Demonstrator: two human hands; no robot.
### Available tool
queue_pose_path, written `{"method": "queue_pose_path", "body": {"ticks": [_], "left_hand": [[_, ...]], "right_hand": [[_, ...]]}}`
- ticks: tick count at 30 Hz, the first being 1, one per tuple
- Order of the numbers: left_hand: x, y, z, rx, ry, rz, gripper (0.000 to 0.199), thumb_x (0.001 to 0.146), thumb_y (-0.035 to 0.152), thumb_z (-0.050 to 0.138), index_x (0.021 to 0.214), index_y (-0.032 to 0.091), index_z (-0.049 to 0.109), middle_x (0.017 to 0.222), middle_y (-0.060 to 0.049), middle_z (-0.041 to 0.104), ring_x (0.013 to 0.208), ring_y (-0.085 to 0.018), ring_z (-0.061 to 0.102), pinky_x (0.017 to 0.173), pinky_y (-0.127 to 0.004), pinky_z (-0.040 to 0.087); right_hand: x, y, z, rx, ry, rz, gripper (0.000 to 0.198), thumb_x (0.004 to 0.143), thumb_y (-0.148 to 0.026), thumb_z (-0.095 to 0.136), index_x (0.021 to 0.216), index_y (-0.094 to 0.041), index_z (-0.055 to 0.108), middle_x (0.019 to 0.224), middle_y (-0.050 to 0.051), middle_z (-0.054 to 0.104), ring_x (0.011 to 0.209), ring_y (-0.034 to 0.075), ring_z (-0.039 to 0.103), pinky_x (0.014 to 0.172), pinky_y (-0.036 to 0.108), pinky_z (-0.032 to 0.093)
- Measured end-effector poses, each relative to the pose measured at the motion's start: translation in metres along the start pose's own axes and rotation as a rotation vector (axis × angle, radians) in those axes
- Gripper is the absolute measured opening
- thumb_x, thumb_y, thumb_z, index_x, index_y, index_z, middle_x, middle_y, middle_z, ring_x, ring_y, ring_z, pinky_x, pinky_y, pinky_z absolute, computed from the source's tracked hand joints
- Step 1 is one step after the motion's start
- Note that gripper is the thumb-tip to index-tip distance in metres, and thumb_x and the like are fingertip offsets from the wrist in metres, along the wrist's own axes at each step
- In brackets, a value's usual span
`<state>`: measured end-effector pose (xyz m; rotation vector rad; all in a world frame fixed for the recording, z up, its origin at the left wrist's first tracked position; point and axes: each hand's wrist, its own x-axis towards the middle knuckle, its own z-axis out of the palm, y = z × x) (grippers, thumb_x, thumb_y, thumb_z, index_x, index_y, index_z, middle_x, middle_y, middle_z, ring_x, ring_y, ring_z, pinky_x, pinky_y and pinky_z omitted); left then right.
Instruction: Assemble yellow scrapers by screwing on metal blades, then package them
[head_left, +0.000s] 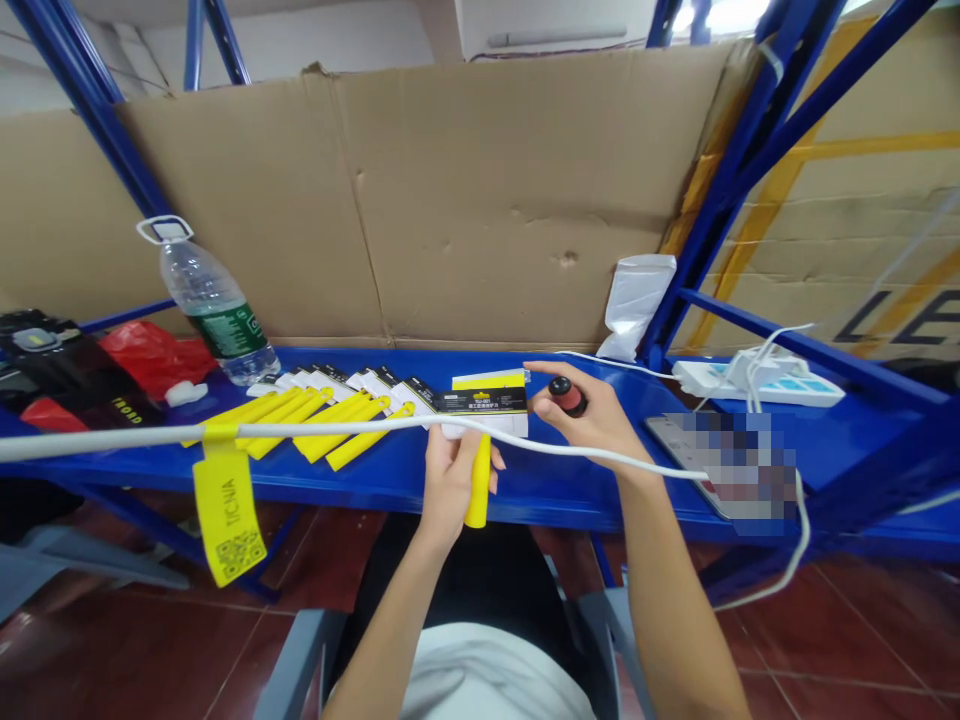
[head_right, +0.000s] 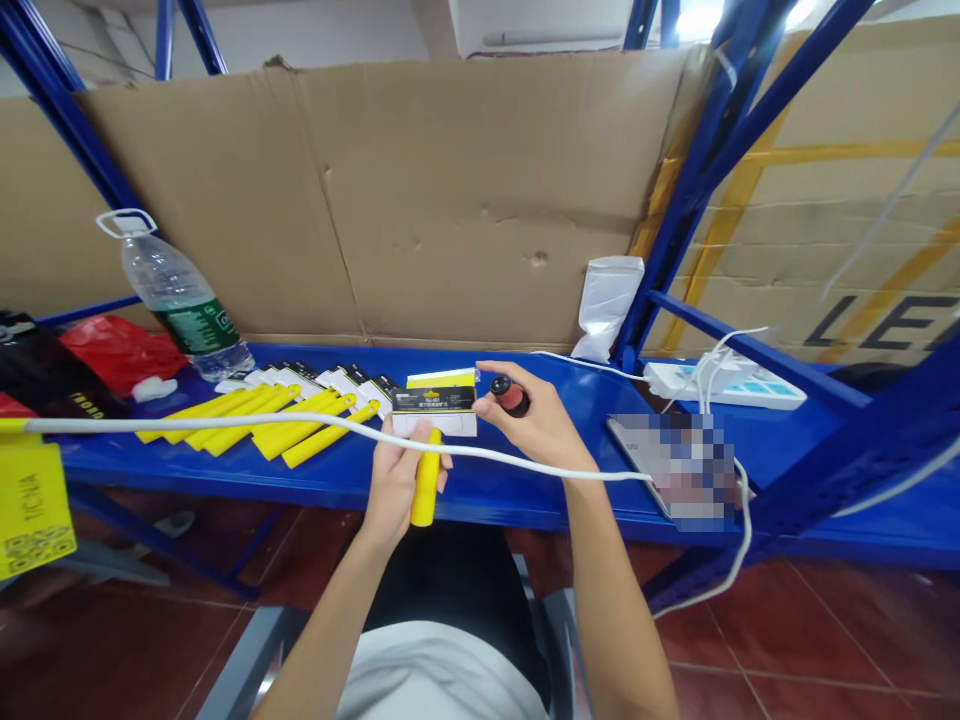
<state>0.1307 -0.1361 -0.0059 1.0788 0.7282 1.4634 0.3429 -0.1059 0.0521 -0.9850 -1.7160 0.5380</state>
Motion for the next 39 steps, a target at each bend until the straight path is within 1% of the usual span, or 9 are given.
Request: {"method": "queue_pose_path", "body": {"ticks": [3, 9, 14, 19, 24, 31, 33, 35, 39], "left_hand": [[0.0, 0.0, 0.002, 0.017, 0.033, 0.029, 0.052, 0.101, 0.058, 0.081, 0.126, 0.023, 0.054, 0.074, 0.002, 0.074, 0.049, -0.014, 0.065, 0.047, -0.022, 0.051], [-0.002, 0.002, 0.006, 0.055, 0.048, 0.028, 0.06, 0.097, 0.063, 0.085, 0.128, 0.022, 0.054, 0.073, 0.001, 0.074, 0.048, -0.015, 0.066, 0.044, -0.023, 0.053], [0.0, 0.003, 0.008, 0.069, 0.027, 0.008, 0.065, 0.094, 0.059, 0.089, 0.132, 0.02, 0.054, 0.085, -0.003, 0.079, 0.046, -0.012, 0.061, 0.043, -0.023, 0.051], [0.001, 0.001, 0.009, 0.032, 0.015, 0.016, 0.092, 0.092, 0.051, 0.093, 0.162, 0.025, 0.039, 0.122, -0.012, 0.083, 0.058, -0.012, 0.067, 0.044, -0.023, 0.054], [-0.002, -0.003, 0.01, 0.038, 0.036, 0.033, 0.12, 0.089, 0.048, 0.097, 0.179, 0.036, 0.018, 0.125, -0.009, 0.081, 0.061, -0.012, 0.069, 0.045, -0.022, 0.056], [-0.004, -0.007, 0.007, 0.081, 0.036, 0.027, 0.1, 0.097, 0.052, 0.088, 0.179, 0.035, 0.035, 0.112, -0.004, 0.077, 0.059, -0.01, 0.062, 0.042, -0.021, 0.05], [-0.003, -0.006, 0.005, 0.027, 0.038, 0.0, 0.088, 0.096, 0.053, 0.089, 0.17, 0.031, 0.048, 0.092, 0.003, 0.07, 0.055, -0.009, 0.057, 0.042, -0.021, 0.049], [-0.001, -0.002, 0.002, -0.07, 0.035, -0.029, 0.057, 0.095, 0.053, 0.091, 0.137, 0.024, 0.067, 0.078, 0.006, 0.06, 0.051, -0.008, 0.051, 0.04, -0.02, 0.045], [0.005, 0.006, -0.008, -0.306, -0.027, -0.121, 0.055, 0.099, 0.058, 0.085, 0.078, 0.02, 0.051, 0.066, 0.007, 0.045, 0.044, -0.003, 0.036, 0.038, -0.016, 0.034]], "right_hand": [[-0.002, 0.001, 0.0, 0.04, -0.053, 0.003, 0.064, 0.084, -0.057, 0.096, 0.137, -0.026, 0.078, 0.086, 0.001, 0.082, 0.079, 0.025, 0.077, 0.079, 0.038, 0.063], [-0.003, 0.003, 0.009, 0.001, 0.126, -0.046, 0.042, 0.08, -0.055, 0.1, 0.102, -0.023, 0.086, 0.08, 0.002, 0.081, 0.073, 0.023, 0.073, 0.076, 0.038, 0.062], [-0.002, -0.003, 0.014, 0.11, 0.175, 0.036, 0.051, 0.082, -0.053, 0.099, 0.121, -0.023, 0.085, 0.082, 0.001, 0.083, 0.05, 0.019, 0.067, 0.058, 0.038, 0.06], [0.0, -0.009, 0.015, 0.145, 0.253, 0.042, 0.055, 0.083, -0.047, 0.098, 0.13, -0.023, 0.082, 0.078, -0.001, 0.082, 0.051, 0.02, 0.073, 0.064, 0.039, 0.064], [0.002, -0.012, 0.013, 0.12, 0.305, 0.075, 0.05, 0.083, -0.051, 0.097, 0.121, -0.02, 0.082, 0.072, 0.002, 0.081, 0.044, 0.019, 0.066, 0.04, 0.031, 0.046], [0.001, -0.014, 0.011, 0.121, 0.303, 0.063, 0.047, 0.084, -0.057, 0.096, 0.109, -0.02, 0.083, 0.083, 0.009, 0.086, 0.059, 0.026, 0.08, 0.034, 0.027, 0.043], [0.0, -0.016, 0.011, 0.119, 0.316, 0.053, 0.046, 0.086, -0.058, 0.095, 0.109, -0.021, 0.082, 0.087, 0.009, 0.086, 0.061, 0.026, 0.082, 0.032, 0.026, 0.042], [-0.001, -0.017, 0.011, 0.114, 0.317, 0.045, 0.045, 0.087, -0.058, 0.094, 0.11, -0.021, 0.082, 0.092, 0.009, 0.087, 0.056, 0.024, 0.079, 0.031, 0.026, 0.041], [-0.002, -0.015, 0.01, 0.112, 0.268, 0.027, 0.042, 0.086, -0.056, 0.096, 0.109, -0.022, 0.083, 0.096, 0.007, 0.086, 0.042, 0.015, 0.066, 0.035, 0.029, 0.045]]}}
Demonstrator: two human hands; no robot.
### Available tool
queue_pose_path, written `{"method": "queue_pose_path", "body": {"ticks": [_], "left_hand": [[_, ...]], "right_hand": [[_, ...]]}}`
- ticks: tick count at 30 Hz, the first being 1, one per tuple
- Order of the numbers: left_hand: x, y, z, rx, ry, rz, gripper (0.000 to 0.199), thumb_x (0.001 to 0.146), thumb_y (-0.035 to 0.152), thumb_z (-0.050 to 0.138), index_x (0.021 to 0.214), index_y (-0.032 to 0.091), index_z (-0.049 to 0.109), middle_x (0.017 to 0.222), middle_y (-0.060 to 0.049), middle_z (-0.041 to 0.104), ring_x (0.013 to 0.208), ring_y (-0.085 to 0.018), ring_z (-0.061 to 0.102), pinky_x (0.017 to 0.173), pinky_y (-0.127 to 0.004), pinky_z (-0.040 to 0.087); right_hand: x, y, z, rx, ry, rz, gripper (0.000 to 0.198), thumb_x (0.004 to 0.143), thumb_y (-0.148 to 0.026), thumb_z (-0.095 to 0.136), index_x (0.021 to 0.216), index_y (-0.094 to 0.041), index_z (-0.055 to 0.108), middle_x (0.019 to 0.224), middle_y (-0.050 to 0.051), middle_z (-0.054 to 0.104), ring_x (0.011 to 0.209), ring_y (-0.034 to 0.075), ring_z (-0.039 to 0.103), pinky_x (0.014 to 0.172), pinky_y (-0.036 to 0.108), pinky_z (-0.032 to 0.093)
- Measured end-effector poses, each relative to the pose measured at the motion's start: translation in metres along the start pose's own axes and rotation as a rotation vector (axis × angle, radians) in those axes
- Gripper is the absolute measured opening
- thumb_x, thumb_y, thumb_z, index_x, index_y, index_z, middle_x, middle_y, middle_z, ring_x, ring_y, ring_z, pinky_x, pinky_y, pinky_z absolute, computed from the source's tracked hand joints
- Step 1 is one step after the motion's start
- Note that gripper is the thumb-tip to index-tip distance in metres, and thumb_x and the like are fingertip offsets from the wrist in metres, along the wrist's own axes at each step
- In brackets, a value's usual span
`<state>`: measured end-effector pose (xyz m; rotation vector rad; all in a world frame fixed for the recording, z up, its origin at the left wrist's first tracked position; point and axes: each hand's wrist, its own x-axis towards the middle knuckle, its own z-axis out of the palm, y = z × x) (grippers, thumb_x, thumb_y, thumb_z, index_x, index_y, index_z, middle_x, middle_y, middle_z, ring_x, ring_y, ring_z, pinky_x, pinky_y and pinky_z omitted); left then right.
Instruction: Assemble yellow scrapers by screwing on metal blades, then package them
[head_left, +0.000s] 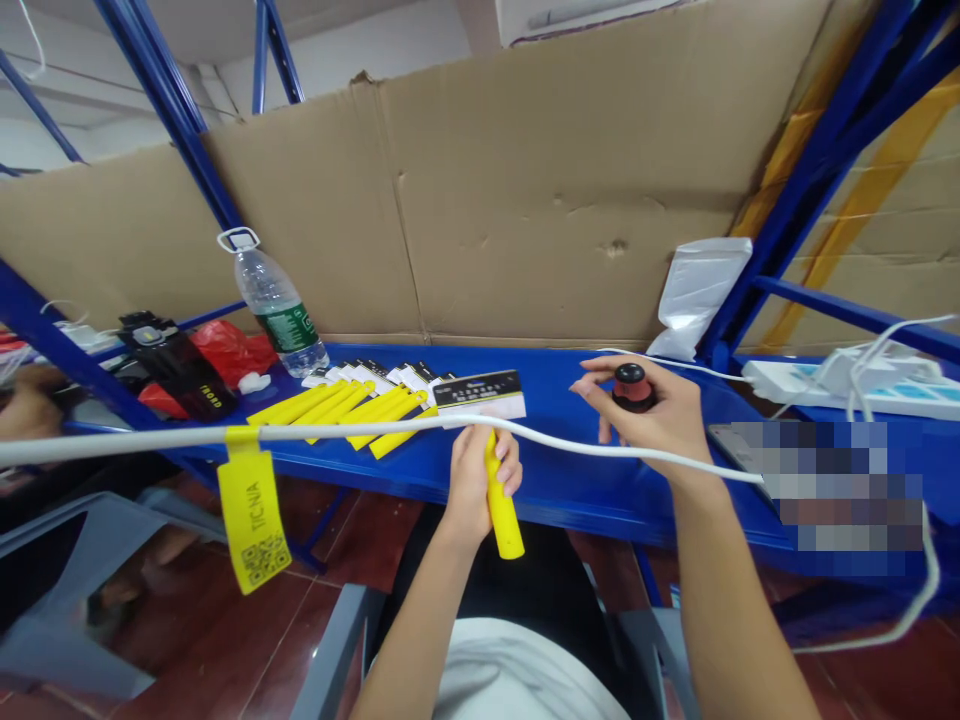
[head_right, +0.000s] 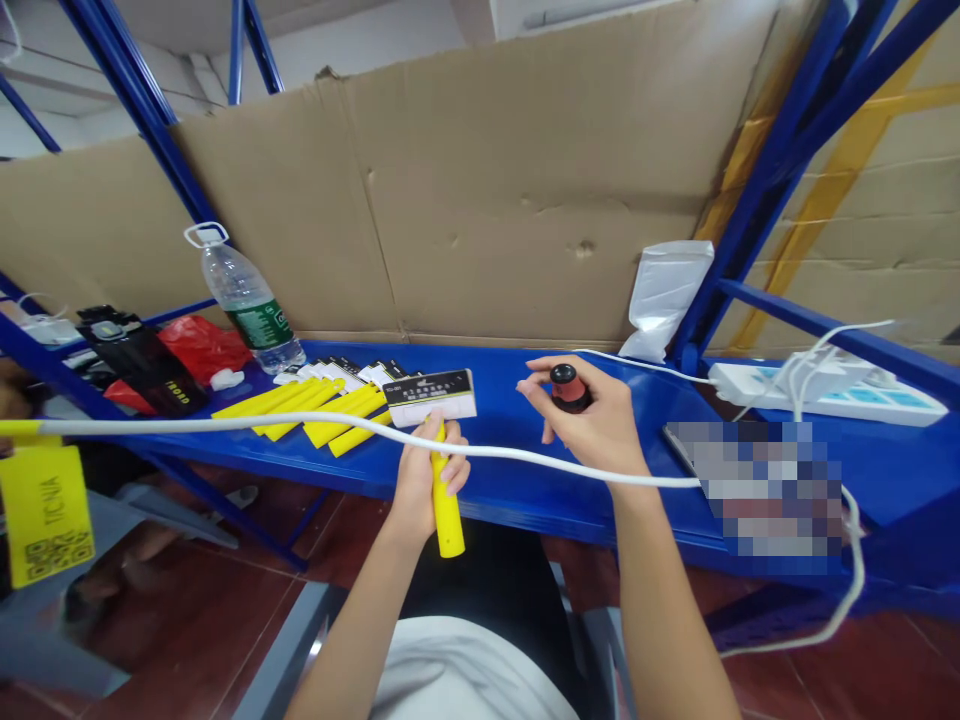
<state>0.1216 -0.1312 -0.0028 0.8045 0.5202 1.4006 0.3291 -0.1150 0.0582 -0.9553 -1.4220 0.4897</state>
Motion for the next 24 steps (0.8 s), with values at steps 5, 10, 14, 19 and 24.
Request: {"method": "queue_pose_path", "body": {"ticks": [5, 10, 14, 19, 24], "left_hand": [[0.002, 0.008, -0.007, -0.131, -0.068, -0.073, 0.058, 0.105, 0.058, 0.077, 0.073, 0.019, 0.05, 0.062, 0.007, 0.04, 0.044, -0.002, 0.027, 0.04, -0.014, 0.033], [0.002, 0.01, -0.006, -0.106, -0.093, -0.103, 0.061, 0.107, 0.06, 0.072, 0.069, 0.019, 0.049, 0.056, 0.007, 0.037, 0.042, -0.003, 0.026, 0.039, -0.014, 0.032], [0.001, 0.01, -0.004, -0.037, -0.103, -0.128, 0.064, 0.105, 0.066, 0.072, 0.067, 0.019, 0.05, 0.054, 0.006, 0.037, 0.041, -0.004, 0.029, 0.038, -0.015, 0.032], [0.0, 0.011, -0.005, 0.009, -0.254, -0.322, 0.066, 0.104, 0.071, 0.068, 0.065, 0.02, 0.049, 0.051, 0.006, 0.034, 0.037, -0.004, 0.026, 0.034, -0.016, 0.027], [-0.01, 0.009, -0.003, -0.167, -0.434, -0.59, 0.054, 0.103, 0.062, 0.071, 0.075, 0.023, 0.046, 0.054, 0.009, 0.027, 0.037, -0.006, 0.013, 0.029, -0.019, 0.012]], "right_hand": [[0.0, 0.007, -0.001, -0.047, -0.063, -0.006, 0.035, 0.09, -0.051, 0.093, 0.11, -0.023, 0.086, 0.096, 0.006, 0.086, 0.041, 0.012, 0.057, 0.037, 0.03, 0.046], [0.0, 0.01, -0.001, -0.128, -0.074, -0.079, 0.027, 0.093, -0.048, 0.091, 0.11, -0.027, 0.086, 0.105, 0.008, 0.088, 0.078, 0.027, 0.081, 0.067, 0.04, 0.068], [0.002, 0.012, -0.002, -0.131, -0.177, -0.125, 0.026, 0.096, -0.044, 0.088, 0.117, -0.03, 0.083, 0.11, 0.006, 0.089, 0.106, 0.033, 0.085, 0.102, 0.051, 0.068], [0.004, 0.014, -0.003, -0.176, -0.376, -0.162, 0.044, 0.097, -0.035, 0.083, 0.14, -0.03, 0.081, 0.139, 0.007, 0.085, 0.129, 0.035, 0.081, 0.118, 0.054, 0.062], [0.001, 0.001, -0.006, -0.089, -0.525, -0.147, 0.055, 0.095, -0.042, 0.088, 0.149, -0.034, 0.078, 0.155, 0.005, 0.077, 0.145, 0.035, 0.073, 0.126, 0.05, 0.057]]}}
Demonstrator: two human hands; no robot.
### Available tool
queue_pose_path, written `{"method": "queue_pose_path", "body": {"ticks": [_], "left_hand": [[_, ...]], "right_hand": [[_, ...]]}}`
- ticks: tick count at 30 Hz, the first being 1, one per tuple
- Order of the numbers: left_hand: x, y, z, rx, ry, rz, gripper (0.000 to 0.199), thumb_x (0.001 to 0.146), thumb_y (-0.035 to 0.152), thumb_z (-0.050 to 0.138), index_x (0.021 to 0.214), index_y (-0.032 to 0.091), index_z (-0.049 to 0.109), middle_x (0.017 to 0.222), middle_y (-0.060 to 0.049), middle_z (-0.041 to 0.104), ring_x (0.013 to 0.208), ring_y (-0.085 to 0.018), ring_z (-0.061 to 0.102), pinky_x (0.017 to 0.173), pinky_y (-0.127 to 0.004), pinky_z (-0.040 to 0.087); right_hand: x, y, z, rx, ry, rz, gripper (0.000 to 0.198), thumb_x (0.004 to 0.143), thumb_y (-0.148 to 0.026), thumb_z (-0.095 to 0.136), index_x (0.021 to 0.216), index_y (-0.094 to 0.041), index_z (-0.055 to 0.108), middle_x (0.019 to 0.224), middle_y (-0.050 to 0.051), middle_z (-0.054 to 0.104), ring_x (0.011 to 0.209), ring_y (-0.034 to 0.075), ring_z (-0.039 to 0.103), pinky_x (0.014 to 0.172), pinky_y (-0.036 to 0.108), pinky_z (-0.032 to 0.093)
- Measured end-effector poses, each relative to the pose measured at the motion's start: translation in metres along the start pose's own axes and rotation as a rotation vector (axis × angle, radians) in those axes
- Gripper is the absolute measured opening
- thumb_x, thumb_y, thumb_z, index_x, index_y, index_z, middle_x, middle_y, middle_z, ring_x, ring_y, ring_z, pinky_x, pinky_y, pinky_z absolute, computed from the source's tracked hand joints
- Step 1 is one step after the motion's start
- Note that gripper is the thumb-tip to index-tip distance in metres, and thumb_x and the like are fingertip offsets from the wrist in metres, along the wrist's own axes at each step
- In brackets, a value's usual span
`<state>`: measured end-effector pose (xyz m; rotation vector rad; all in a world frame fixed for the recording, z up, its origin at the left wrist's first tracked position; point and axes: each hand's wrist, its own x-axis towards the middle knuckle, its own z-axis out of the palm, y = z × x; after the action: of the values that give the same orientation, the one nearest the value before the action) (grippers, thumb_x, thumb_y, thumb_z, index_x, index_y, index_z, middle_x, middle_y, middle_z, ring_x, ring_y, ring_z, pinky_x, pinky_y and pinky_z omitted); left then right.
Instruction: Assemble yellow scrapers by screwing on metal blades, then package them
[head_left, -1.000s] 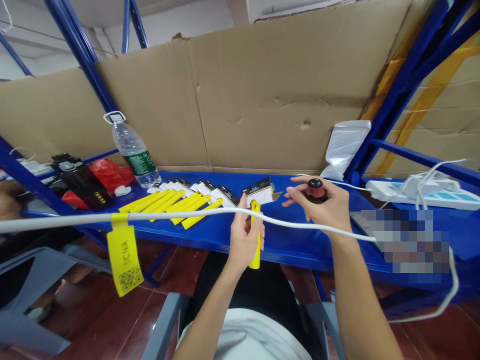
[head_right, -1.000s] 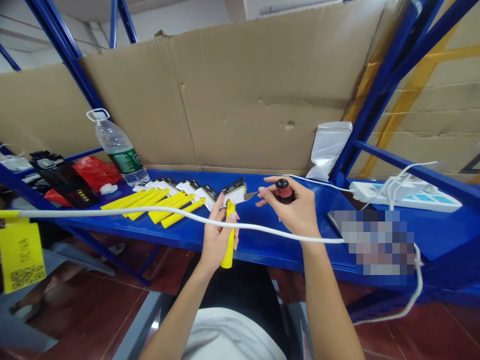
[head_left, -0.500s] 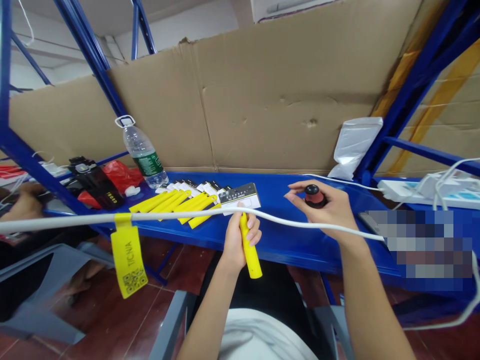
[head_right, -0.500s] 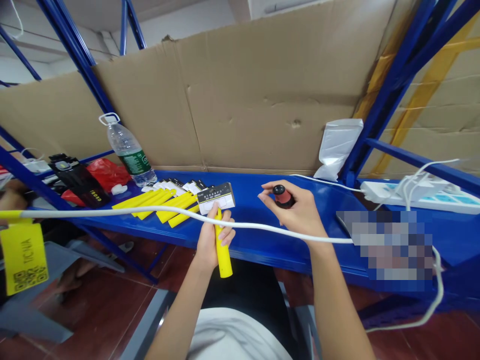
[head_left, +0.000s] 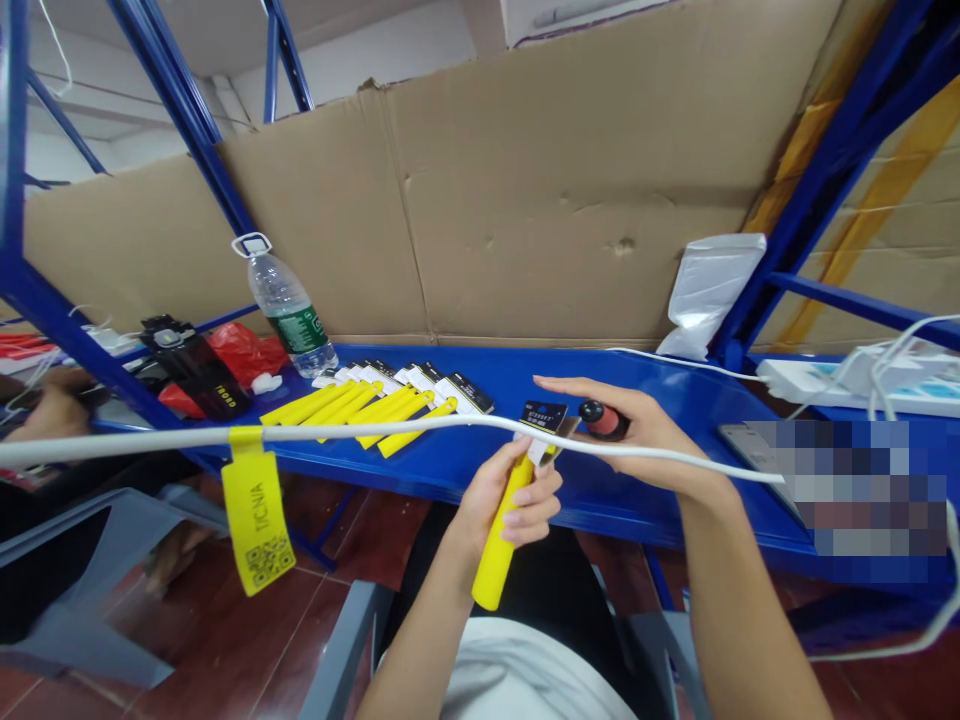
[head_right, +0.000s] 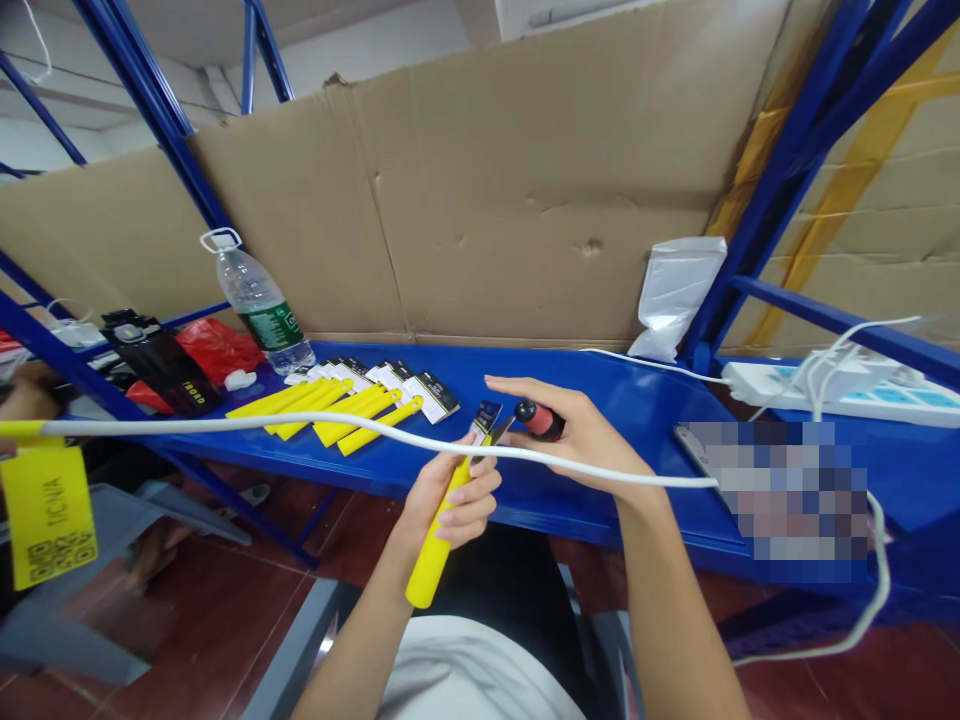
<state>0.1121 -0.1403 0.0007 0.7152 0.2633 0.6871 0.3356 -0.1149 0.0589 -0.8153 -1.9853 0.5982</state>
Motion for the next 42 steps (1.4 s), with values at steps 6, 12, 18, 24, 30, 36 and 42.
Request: {"method": "queue_pose_path", "body": {"ticks": [6, 12, 18, 24, 30, 36, 42], "left_hand": [[-0.002, -0.017, -0.003, -0.087, 0.082, 0.004, 0.055, 0.097, 0.065, 0.078, 0.078, 0.025, 0.047, 0.056, 0.011, 0.02, 0.04, -0.005, -0.002, 0.033, -0.023, -0.006], [0.0, -0.015, -0.011, 0.032, -0.106, -0.137, 0.065, 0.109, 0.068, 0.056, 0.117, 0.009, 0.08, 0.056, 0.004, 0.043, 0.033, -0.009, 0.023, 0.03, -0.024, 0.017], [-0.028, 0.001, -0.009, 0.348, 0.156, 0.018, 0.058, 0.104, 0.064, 0.074, 0.132, 0.014, 0.08, 0.077, -0.002, 0.065, 0.042, -0.007, 0.046, 0.035, -0.019, 0.032], [-0.06, 0.026, -0.018, 0.971, 0.574, 0.462, 0.048, 0.091, 0.042, 0.095, 0.134, 0.023, 0.082, 0.109, -0.01, 0.079, 0.074, -0.017, 0.073, 0.058, -0.023, 0.057], [-0.073, 0.048, -0.046, 1.413, 0.786, 0.841, 0.012, 0.096, 0.032, 0.088, 0.107, 0.025, 0.089, 0.107, -0.011, 0.084, 0.101, -0.027, 0.078, 0.103, -0.04, 0.064], [-0.079, 0.055, -0.095, 1.72, 0.846, 0.916, 0.014, 0.106, 0.035, 0.076, 0.108, 0.024, 0.084, 0.11, -0.01, 0.085, 0.103, -0.029, 0.08, 0.103, -0.046, 0.064], [-0.073, 0.061, -0.116, 1.972, 0.915, 0.925, 0.009, 0.106, 0.032, 0.076, 0.107, 0.024, 0.081, 0.108, -0.01, 0.084, 0.106, -0.032, 0.079, 0.102, -0.049, 0.063]], "right_hand": [[-0.003, 0.0, 0.001, 0.001, 0.071, 0.046, 0.031, 0.094, -0.057, 0.089, 0.101, -0.027, 0.087, 0.1, 0.004, 0.088, 0.091, 0.027, 0.082, 0.085, 0.037, 0.066], [-0.003, 0.003, -0.001, -0.027, 0.159, 0.097, 0.039, 0.092, -0.065, 0.089, 0.091, -0.026, 0.084, 0.088, 0.003, 0.083, 0.081, 0.025, 0.075, 0.075, 0.035, 0.06], [-0.007, 0.0, -0.005, -0.106, 0.246, 0.1, 0.036, 0.096, -0.061, 0.085, 0.091, -0.025, 0.082, 0.088, 0.003, 0.081, 0.081, 0.025, 0.072, 0.077, 0.037, 0.055], [0.017, 0.012, 0.004, -0.309, 0.187, 0.151, 0.017, 0.098, -0.042, 0.079, 0.1, -0.026, 0.08, 0.083, 0.0, 0.079, 0.074, 0.022, 0.067, 0.067, 0.033, 0.047], [0.09, 0.011, 0.033, -0.539, -0.155, 0.109, 0.012, 0.1, -0.025, 0.071, 0.088, -0.024, 0.068, 0.081, 0.003, 0.076, 0.071, 0.019, 0.061, 0.066, 0.032, 0.036], [0.131, 0.026, 0.07, -0.581, -0.385, 0.144, 0.003, 0.099, -0.023, 0.078, 0.101, -0.023, 0.076, 0.1, 0.006, 0.083, 0.089, 0.022, 0.072, 0.069, 0.029, 0.039], [0.134, 0.051, 0.084, -0.625, -0.377, 0.191, 0.01, 0.105, -0.032, 0.075, 0.108, -0.023, 0.075, 0.114, 0.009, 0.085, 0.1, 0.024, 0.076, 0.074, 0.03, 0.044]]}}
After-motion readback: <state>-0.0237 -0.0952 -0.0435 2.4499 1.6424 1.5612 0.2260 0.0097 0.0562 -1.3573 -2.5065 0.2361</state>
